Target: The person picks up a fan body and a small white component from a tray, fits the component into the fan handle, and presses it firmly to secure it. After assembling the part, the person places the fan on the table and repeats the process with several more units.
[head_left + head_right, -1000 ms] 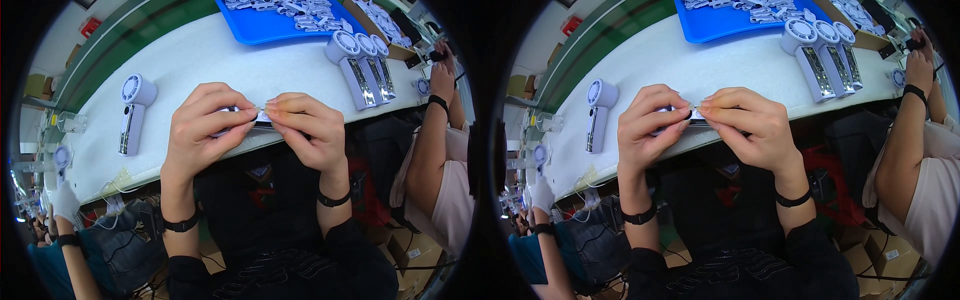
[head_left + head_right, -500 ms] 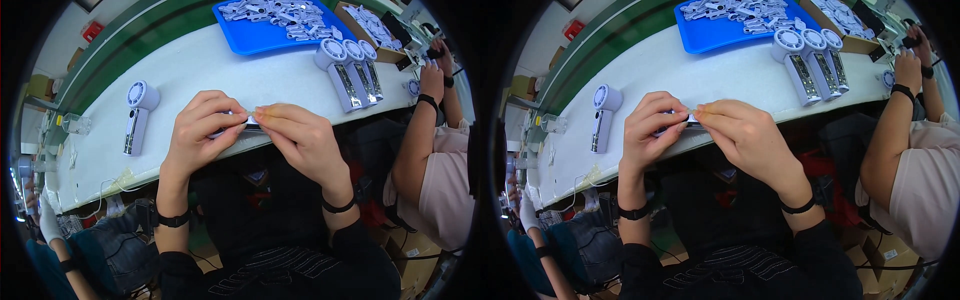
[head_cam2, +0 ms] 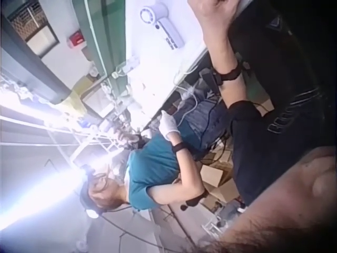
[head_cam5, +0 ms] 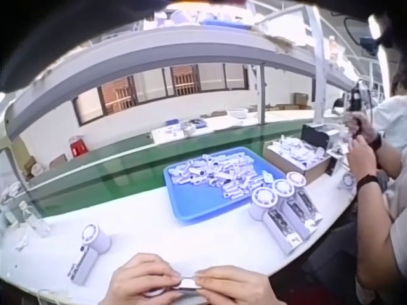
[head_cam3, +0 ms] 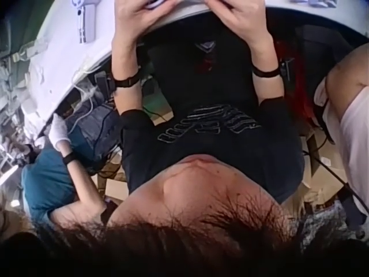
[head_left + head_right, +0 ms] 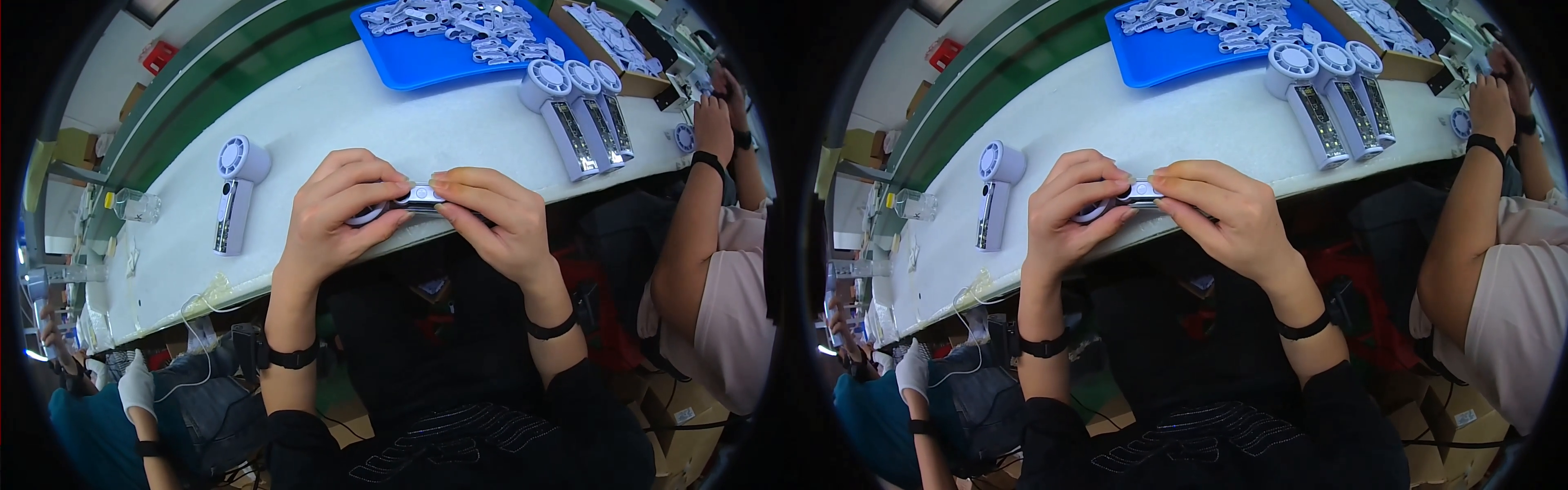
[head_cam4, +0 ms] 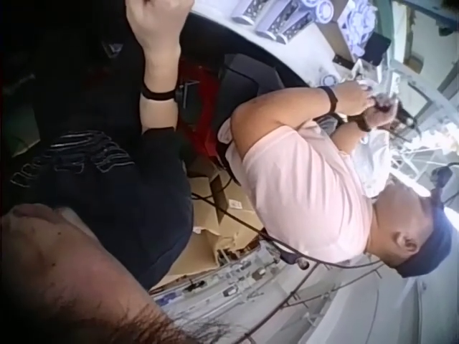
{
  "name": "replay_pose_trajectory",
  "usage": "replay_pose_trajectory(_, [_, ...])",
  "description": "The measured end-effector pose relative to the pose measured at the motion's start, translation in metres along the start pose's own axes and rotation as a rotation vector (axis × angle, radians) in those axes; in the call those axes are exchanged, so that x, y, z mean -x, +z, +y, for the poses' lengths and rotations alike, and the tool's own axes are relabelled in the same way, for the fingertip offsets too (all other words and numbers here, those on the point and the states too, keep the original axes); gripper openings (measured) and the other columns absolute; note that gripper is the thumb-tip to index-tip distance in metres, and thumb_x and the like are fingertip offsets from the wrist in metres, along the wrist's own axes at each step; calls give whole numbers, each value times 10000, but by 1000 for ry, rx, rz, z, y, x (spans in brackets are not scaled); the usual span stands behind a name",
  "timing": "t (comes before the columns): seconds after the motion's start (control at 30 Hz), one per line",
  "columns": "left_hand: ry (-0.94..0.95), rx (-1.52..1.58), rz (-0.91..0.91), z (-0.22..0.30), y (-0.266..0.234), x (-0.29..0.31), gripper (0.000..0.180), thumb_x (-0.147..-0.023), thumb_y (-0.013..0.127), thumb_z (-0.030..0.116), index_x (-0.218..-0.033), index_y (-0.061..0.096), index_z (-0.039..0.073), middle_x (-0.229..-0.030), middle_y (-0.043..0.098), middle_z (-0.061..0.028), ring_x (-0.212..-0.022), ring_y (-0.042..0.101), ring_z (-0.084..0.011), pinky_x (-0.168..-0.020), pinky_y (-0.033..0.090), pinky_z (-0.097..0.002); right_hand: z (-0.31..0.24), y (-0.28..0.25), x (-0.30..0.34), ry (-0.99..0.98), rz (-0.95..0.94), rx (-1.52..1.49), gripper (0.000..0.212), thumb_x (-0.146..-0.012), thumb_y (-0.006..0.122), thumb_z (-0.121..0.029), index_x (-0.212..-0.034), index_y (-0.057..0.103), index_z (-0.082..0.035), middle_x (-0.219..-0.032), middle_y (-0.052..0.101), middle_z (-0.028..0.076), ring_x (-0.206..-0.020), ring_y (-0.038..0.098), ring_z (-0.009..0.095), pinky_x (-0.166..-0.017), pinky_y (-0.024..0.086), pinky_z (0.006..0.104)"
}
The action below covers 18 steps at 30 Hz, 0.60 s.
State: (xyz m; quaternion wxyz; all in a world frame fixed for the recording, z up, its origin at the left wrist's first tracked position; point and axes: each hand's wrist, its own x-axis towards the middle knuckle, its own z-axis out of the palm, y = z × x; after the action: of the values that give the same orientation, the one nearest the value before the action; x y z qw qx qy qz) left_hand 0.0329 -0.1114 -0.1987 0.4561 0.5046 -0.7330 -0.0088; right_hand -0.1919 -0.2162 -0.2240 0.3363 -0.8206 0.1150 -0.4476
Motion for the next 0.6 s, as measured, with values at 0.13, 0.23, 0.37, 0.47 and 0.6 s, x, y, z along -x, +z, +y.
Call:
replay_pose_trajectory(0.13, [23, -9, -5, -3, 0, 0, 288, -732, 924, 47, -996, 808, 43, -1043, 789, -57, -1029, 710, -274, -841, 589, -363, -2, -1, 0, -14, -15, 25, 321, -851, 864, 12, -1168, 812, -8, -1162, 793, 139, -1046, 792, 275, -876, 651, 334])
replay_pose_trajectory(0.23, [32, 4, -43, -5, -1, 1, 332, -744, 936, 40, -1043, 794, 18, -1068, 783, -95, -1042, 705, -311, -880, 583, -397, -3, -2, -2, -14, -22, 48, 349, -829, 884, 6, -1171, 812, -10, -1156, 792, 139, -1063, 791, 281, -897, 655, 343])
replay_pose_trajectory(0.37, [17, 8, -40, -3, -2, 1, 339, -739, 937, 38, -1045, 793, 15, -1063, 781, -101, -1042, 704, -318, -876, 585, -404, -4, -3, -4, -3, -46, 70, 377, -810, 902, -2, -1176, 812, -11, -1156, 791, 140, -1081, 789, 288, -914, 657, 351])
replay_pose_trajectory(0.47, [15, 8, -35, -3, -2, 2, 337, -741, 936, 37, -1045, 792, 12, -1062, 779, -104, -1043, 704, -322, -873, 588, -410, -6, -4, -6, 5, -74, 63, 379, -811, 903, -4, -1179, 811, -10, -1160, 790, 140, -1086, 787, 290, -913, 657, 353])
replay_pose_trajectory(0.6, [21, 10, -4, -3, 3, -1, 323, -718, 931, 43, -1014, 803, 24, -1043, 781, -84, -1024, 709, -299, -841, 590, -384, -11, -6, -4, 26, -57, 79, 302, -860, 871, -46, -1155, 809, -18, -1151, 772, 116, -1000, 779, 261, -832, 650, 340])
